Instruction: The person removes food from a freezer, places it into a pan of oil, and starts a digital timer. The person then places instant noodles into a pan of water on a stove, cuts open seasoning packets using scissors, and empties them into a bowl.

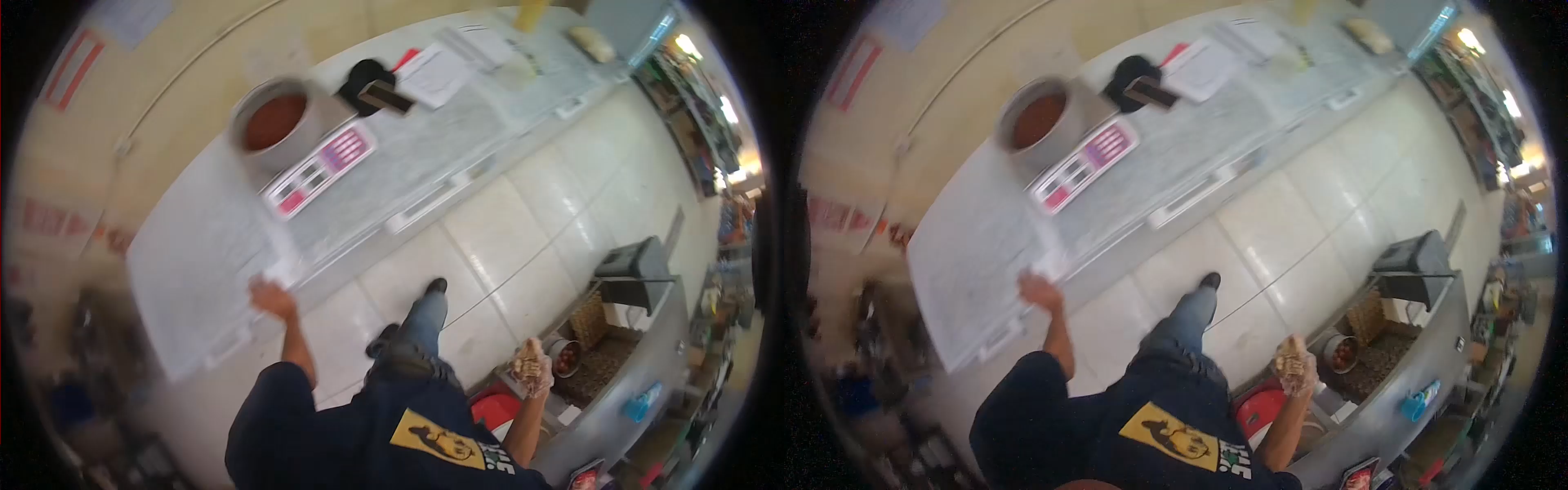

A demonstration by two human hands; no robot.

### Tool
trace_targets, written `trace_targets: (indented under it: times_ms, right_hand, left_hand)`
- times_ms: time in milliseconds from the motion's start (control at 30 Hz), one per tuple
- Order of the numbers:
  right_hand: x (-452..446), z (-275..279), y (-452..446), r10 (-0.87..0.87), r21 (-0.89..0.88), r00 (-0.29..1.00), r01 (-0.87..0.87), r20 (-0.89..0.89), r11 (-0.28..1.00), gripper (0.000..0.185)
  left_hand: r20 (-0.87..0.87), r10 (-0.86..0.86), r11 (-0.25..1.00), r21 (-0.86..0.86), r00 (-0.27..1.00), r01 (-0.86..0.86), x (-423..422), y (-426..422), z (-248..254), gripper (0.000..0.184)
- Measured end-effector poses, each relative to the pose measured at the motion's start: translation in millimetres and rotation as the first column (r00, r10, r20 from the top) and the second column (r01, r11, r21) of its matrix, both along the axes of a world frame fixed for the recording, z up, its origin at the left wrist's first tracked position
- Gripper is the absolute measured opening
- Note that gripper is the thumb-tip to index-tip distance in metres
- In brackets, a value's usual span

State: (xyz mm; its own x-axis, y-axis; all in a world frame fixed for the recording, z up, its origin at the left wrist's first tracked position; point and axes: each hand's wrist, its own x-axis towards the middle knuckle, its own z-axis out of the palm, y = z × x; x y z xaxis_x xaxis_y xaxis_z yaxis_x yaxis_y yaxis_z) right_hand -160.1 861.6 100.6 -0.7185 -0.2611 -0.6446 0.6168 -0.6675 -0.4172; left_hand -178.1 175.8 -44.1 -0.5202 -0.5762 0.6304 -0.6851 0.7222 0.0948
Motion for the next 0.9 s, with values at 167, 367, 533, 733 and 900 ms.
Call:
trace_targets:
  times_ms: [167,367,533,733,900]
  right_hand:
    - [-71,47,55,-0.148,0.110,0.981,0.162,-0.125,0.981,0.037]
    - [-51,56,194,-0.584,0.096,0.795,0.602,-0.165,0.793,0.031]
    - [-57,60,266,-0.753,-0.307,0.605,0.688,-0.258,0.658,0.038]
    - [-147,29,357,-0.912,-0.367,0.395,0.836,-0.110,0.407,0.043]
    - [-276,10,490,-0.933,-0.394,0.331,0.846,-0.140,0.359,0.044]
  left_hand:
    - [0.241,-0.036,0.970,0.241,0.970,-0.024,19,-3,6,0.043]
    - [0.549,-0.390,0.239,0.836,0.739,-0.495,23,216,-76,0.048]
    - [0.322,-0.945,0.296,0.758,-0.062,-0.581,-307,484,-116,0.043]
    - [-0.371,-0.842,-0.394,0.919,0.392,0.021,-636,744,33,0.027]
    - [-0.336,-0.881,-0.317,0.942,0.333,0.111,-734,885,76,0.029]
